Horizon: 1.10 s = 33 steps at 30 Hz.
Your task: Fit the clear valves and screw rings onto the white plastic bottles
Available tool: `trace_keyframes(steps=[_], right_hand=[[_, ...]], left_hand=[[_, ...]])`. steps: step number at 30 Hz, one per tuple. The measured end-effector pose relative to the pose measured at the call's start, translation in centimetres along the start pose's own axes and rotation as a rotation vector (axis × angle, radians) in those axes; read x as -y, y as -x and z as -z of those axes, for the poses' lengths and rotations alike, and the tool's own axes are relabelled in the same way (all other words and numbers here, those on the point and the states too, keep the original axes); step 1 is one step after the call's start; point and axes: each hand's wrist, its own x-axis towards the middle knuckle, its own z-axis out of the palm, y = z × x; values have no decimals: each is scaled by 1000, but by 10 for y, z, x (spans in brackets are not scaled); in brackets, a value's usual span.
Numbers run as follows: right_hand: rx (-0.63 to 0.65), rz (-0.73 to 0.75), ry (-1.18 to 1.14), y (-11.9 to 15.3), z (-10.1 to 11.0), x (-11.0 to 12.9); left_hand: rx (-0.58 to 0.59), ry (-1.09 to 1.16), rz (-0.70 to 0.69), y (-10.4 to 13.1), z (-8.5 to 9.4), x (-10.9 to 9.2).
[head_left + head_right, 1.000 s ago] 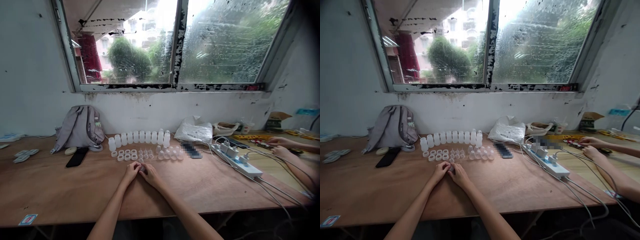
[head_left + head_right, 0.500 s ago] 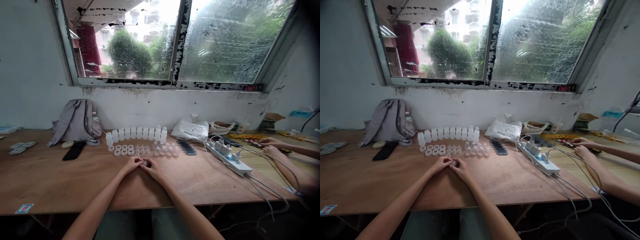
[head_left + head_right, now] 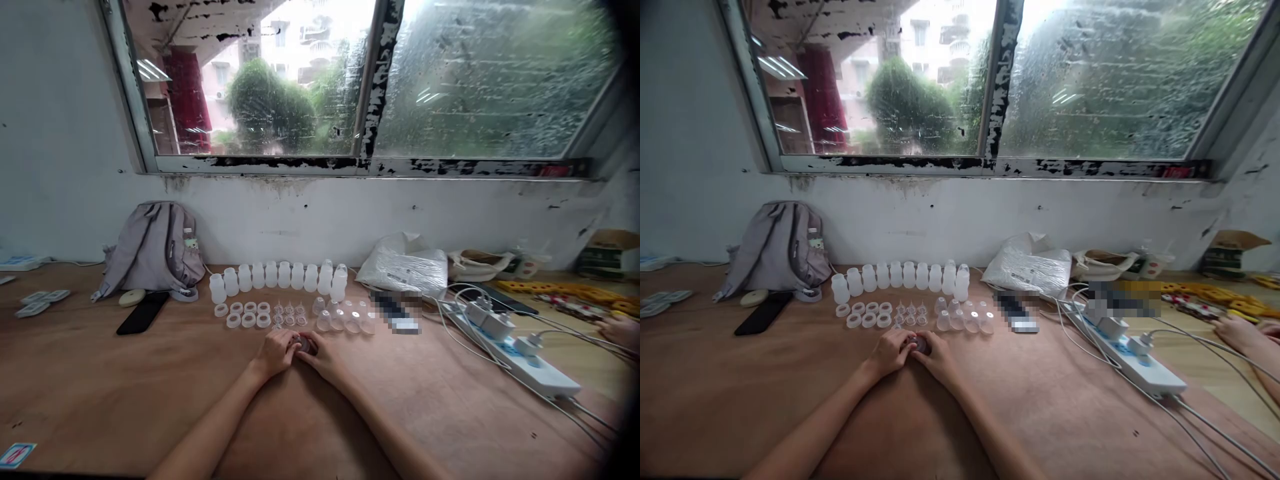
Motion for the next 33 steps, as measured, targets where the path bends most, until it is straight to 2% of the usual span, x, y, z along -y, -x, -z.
trace_keyframes(steps=[8, 12, 16, 21, 26, 33], right_hand=[[65, -17, -7, -5, 2, -2], [52, -20, 2, -3, 2, -2], [14, -44, 46, -2, 3, -7], [-18, -47, 100, -3, 2, -16], [-9, -49, 141, -2, 1, -12], [-71, -75, 185, -1, 3, -9]], left_hand=[[-1, -9, 16, -1, 3, 2], [13, -22, 51, 0, 4, 4], [-40, -4, 145, 0, 7, 9], [-90, -131, 104, -5, 12, 11], [-54, -304, 124, -11, 6, 11], [-78, -325, 186, -15, -2, 17]])
